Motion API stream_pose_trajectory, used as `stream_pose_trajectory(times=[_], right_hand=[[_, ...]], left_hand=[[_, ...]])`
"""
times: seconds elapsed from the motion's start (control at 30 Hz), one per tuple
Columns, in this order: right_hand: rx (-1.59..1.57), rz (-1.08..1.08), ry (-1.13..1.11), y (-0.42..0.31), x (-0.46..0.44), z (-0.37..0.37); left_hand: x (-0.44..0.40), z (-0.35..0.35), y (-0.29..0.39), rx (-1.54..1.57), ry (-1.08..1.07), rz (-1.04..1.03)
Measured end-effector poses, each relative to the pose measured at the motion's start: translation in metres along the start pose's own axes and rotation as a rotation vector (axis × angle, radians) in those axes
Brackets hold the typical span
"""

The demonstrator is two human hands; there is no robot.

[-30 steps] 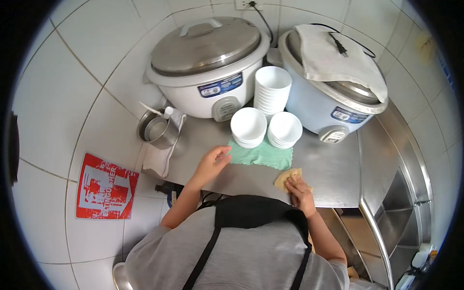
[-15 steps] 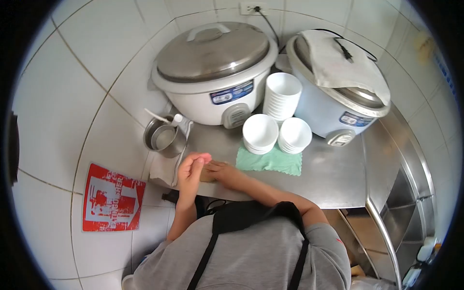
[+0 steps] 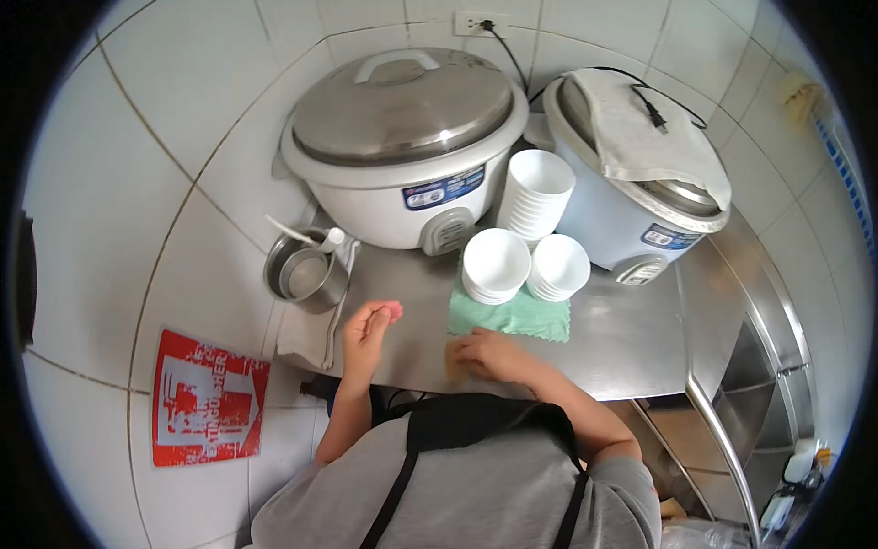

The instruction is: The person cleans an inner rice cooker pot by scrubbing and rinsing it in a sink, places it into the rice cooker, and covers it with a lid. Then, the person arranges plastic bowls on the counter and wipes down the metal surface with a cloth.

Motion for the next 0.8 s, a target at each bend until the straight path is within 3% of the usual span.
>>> stream_pose_trajectory(times=[0.23, 0.43, 0.57, 0.7, 0.73, 0.8], right_hand=[[-0.002, -0.357, 0.150, 0.035, 0.094, 0.084], [-0.058, -0.678, 0.239, 0.070, 0.157, 0.113], [0.237, -0.551, 0.539, 0.045, 0.179, 0.188], [0.443, -0.524, 0.929, 0.026, 0.148, 0.329], [0.463, -0.597, 0.935, 0.028, 0.125, 0.360], [0.642, -0.497, 0.919, 0.075, 0.079, 0.412]], left_hand=[[-0.010, -0.012, -0.014, 0.004, -0.045, 0.060], [-0.022, -0.032, -0.011, -0.016, -0.087, 0.004], [-0.030, -0.043, 0.003, -0.026, -0.112, -0.044], [-0.034, -0.048, 0.019, -0.015, -0.106, -0.111], [-0.033, -0.048, 0.025, -0.022, -0.089, -0.130], [-0.031, -0.046, 0.038, -0.031, -0.049, -0.170]])
Point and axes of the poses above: each hand's wrist, its own x-axis away from the middle knuckle, its own z-axis out of the back of the hand, y = z × x, the point moved 7 cm from there along -x, towards the middle knuckle, and after that the axes turned 9 degrees about -z, right-handed, at the moved point
